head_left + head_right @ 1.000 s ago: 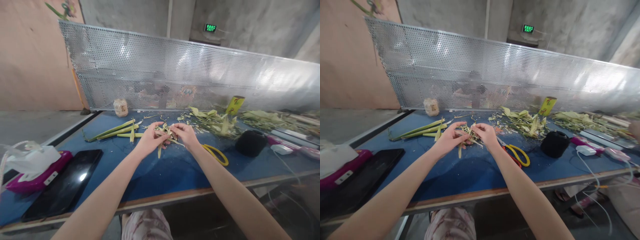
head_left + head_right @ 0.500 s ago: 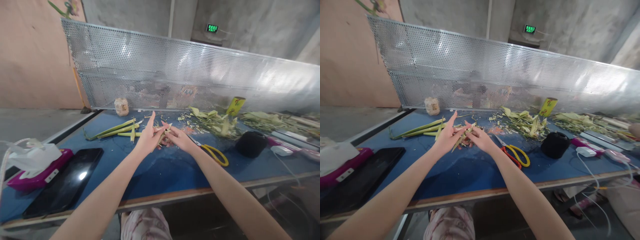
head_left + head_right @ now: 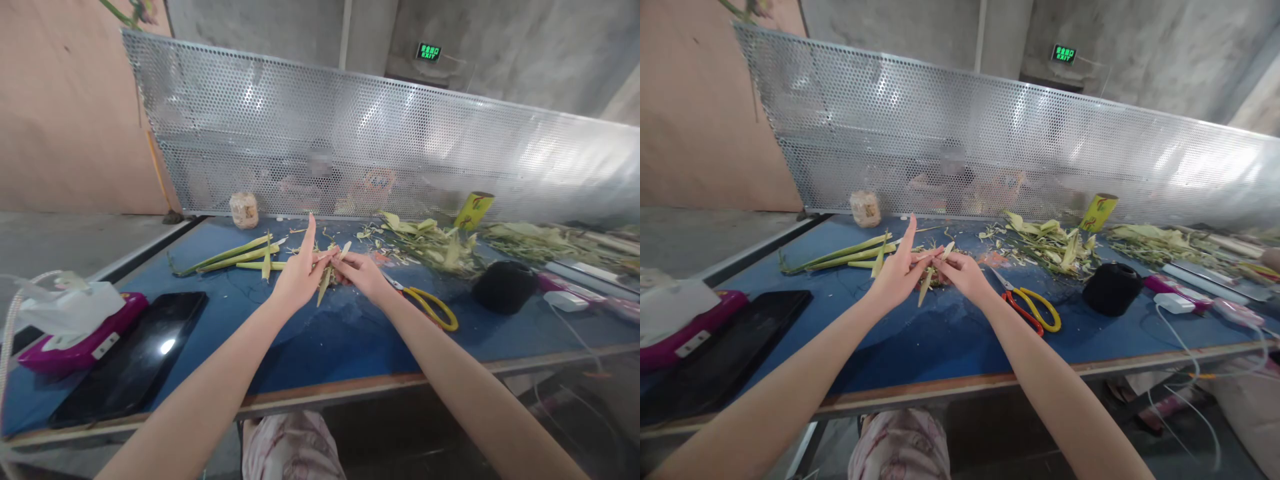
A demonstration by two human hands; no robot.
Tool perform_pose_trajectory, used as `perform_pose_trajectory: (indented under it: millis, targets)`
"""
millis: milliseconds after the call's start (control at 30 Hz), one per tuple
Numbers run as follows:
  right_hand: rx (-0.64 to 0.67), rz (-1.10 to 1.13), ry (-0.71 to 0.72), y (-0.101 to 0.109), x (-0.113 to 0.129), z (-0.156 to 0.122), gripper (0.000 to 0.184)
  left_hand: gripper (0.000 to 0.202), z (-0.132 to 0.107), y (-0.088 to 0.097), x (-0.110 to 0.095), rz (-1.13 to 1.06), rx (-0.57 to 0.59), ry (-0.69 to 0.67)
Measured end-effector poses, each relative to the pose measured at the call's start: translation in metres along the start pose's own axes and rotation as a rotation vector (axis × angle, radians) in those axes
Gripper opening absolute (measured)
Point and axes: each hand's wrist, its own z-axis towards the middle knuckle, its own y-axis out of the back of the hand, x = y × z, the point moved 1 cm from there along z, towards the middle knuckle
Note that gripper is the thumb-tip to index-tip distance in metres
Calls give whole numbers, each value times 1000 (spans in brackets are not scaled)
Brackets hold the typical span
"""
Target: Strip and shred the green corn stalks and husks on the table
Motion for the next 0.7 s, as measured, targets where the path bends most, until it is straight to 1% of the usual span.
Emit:
perform_pose_trajectory:
  millis: [200,267,333,400,467,567,700]
  targets:
    - [-7,-47,-26,-2,-3,2,34,73,4,3,-2,16,-27,-13]
    - [-10,-75,-33,-3,-3,1,34,77,5,4,2,1,-49,10]
    - [-14,-77,-40,-3,-2,1,33,88,7,4,8,-57,-50,83]
    - [-39,-30,-42,-2,-2,0,32,101,8,4,14,-135,-28,185]
    - [-73,20,-36,-1,-2,1,33,108,9,4,18,-144,31,243]
    - [-79,61,-13,1,-3,2,31,103,7,3,17,-94,105,229]
    - [-88,182,-12,2,-6,4,32,101,6,1,15,-117,125,245]
